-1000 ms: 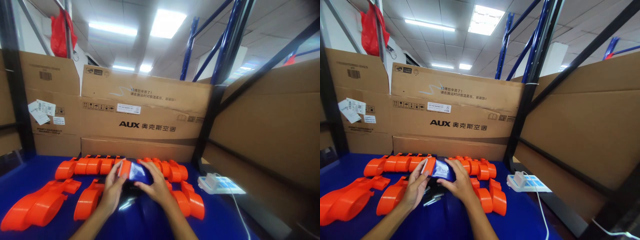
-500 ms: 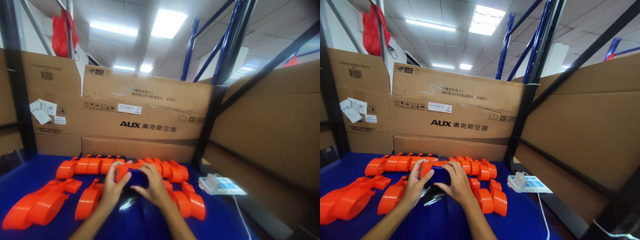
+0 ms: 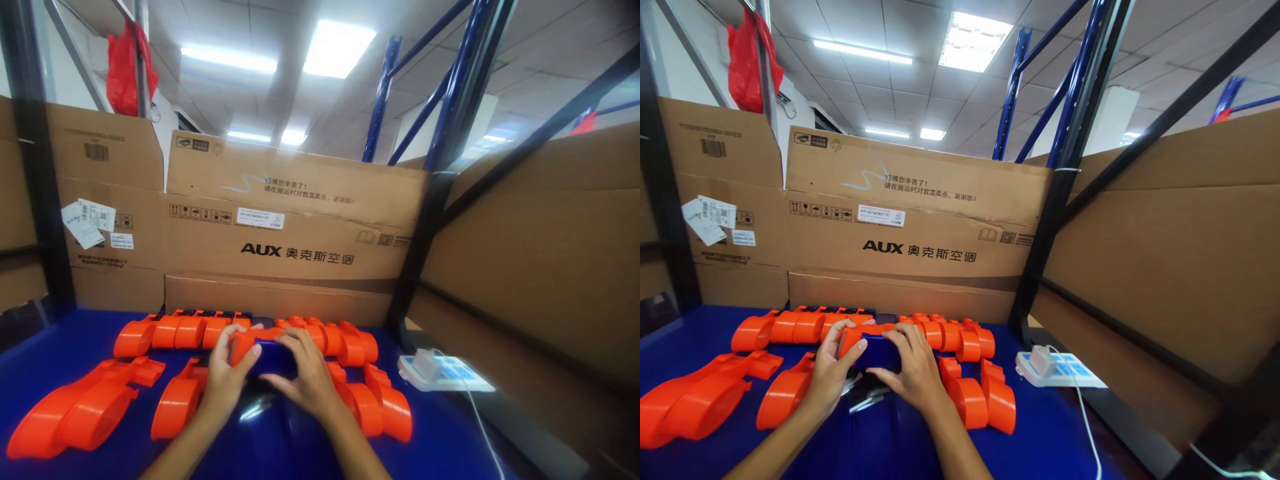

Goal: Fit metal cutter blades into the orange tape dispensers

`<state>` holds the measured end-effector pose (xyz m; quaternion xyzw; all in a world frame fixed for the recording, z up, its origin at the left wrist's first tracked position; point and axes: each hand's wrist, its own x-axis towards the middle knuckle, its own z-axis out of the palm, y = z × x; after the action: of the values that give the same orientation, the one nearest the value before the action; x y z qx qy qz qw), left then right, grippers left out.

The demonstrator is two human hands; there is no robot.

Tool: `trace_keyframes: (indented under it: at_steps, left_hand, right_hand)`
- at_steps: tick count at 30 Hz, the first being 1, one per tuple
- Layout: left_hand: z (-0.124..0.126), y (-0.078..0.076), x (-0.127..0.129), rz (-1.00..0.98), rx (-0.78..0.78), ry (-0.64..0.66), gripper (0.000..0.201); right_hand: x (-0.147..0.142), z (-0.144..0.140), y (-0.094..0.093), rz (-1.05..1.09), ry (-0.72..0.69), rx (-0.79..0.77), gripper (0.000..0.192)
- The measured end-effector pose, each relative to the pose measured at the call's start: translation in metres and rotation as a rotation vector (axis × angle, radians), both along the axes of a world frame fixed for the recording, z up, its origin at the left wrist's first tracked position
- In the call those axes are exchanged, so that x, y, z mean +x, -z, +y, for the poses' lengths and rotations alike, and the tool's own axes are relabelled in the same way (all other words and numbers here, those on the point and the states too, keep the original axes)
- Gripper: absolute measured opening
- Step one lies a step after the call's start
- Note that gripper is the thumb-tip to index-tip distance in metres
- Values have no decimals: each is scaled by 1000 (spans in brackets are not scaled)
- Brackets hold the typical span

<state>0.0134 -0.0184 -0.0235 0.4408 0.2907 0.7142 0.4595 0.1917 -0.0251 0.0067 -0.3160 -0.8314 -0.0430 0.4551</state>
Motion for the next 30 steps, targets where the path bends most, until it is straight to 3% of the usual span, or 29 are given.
trace_keyframes:
  at_steps: [14, 19, 25, 28, 30]
  left_hand:
    - [2, 1, 1, -42, -57, -41, 49]
    - [4, 7, 2, -70, -32, 53, 55]
    - [-4, 6, 7, 8, 106, 213, 73]
    - [-10, 6, 9, 208, 191, 252, 78]
    - [-12, 8, 10, 379, 231, 216, 74]
  right_hand:
    - [-2, 0, 2, -4, 28, 42, 61]
    - [-1, 1, 3, 28, 22, 55, 61]
    - [-1, 5, 4, 318, 0, -90, 57]
    - [-4, 11, 14, 586, -25, -251, 44]
    - [-6, 15, 24, 709, -38, -356, 49]
